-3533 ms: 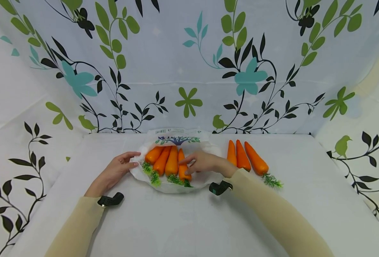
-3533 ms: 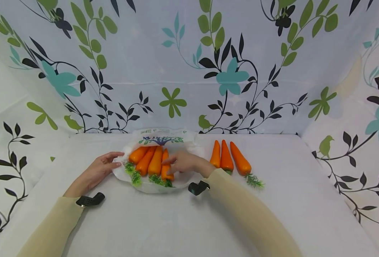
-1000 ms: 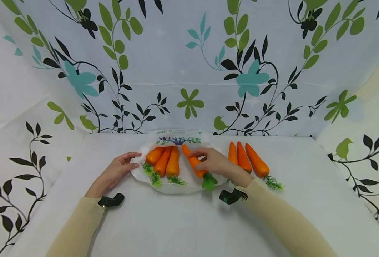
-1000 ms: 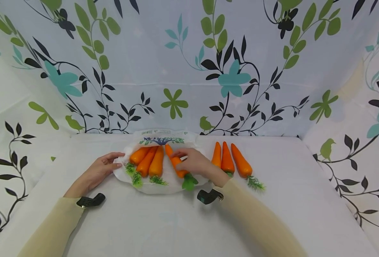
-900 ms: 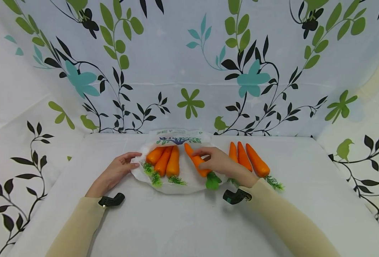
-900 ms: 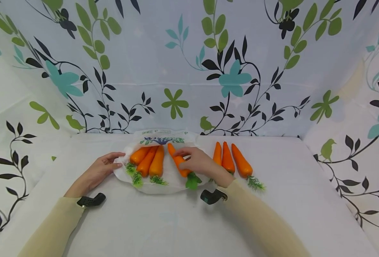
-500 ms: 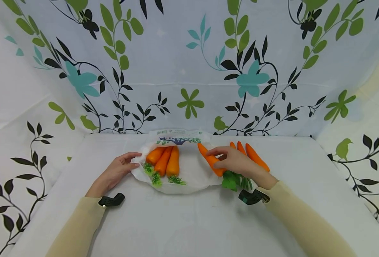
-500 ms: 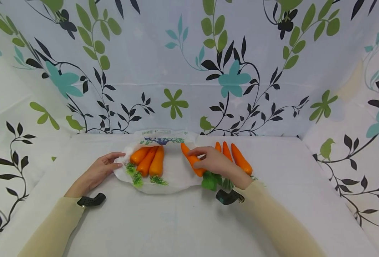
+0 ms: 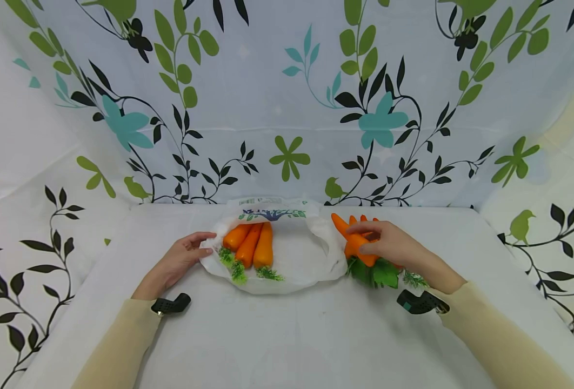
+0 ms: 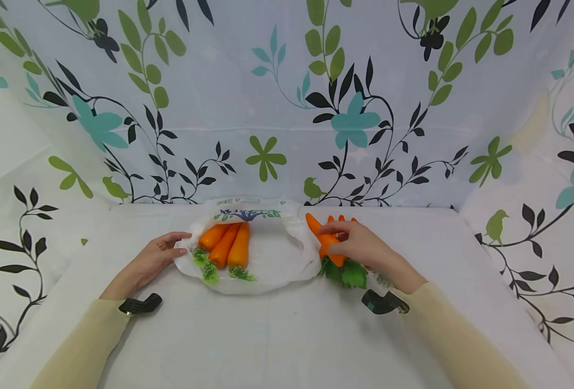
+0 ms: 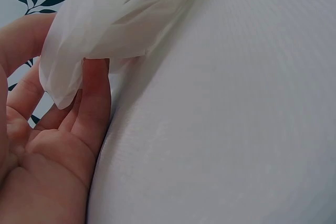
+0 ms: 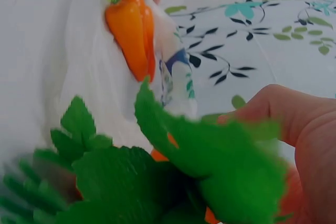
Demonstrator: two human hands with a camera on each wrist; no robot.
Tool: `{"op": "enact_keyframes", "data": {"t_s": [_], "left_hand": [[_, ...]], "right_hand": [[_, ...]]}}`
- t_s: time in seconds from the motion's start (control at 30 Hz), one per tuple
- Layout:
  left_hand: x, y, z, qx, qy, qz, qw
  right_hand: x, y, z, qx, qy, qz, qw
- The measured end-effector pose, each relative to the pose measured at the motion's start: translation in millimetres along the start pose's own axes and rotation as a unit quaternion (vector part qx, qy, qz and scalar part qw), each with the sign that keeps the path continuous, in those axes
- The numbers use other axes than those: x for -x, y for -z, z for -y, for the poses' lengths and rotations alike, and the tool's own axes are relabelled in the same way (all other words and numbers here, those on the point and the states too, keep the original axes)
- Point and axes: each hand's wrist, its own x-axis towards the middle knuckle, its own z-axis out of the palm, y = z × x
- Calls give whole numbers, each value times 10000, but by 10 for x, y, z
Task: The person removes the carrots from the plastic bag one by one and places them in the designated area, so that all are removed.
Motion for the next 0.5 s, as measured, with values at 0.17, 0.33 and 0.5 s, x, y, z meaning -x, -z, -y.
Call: {"op": "enact_keyframes", "data": {"t_s": [0.17, 0.33, 0.5], "left_hand": [[-4, 8, 21, -37, 13, -10, 10000], [-6, 23, 27, -51, 28, 4, 10000], [-22, 28, 36, -77, 41, -23, 10000]], "right_hand": [[109, 163, -153, 165, -131, -174, 9996], [184, 295, -320, 132, -254, -269, 9992], [256, 406, -456, 231, -341, -373, 9985]]}}
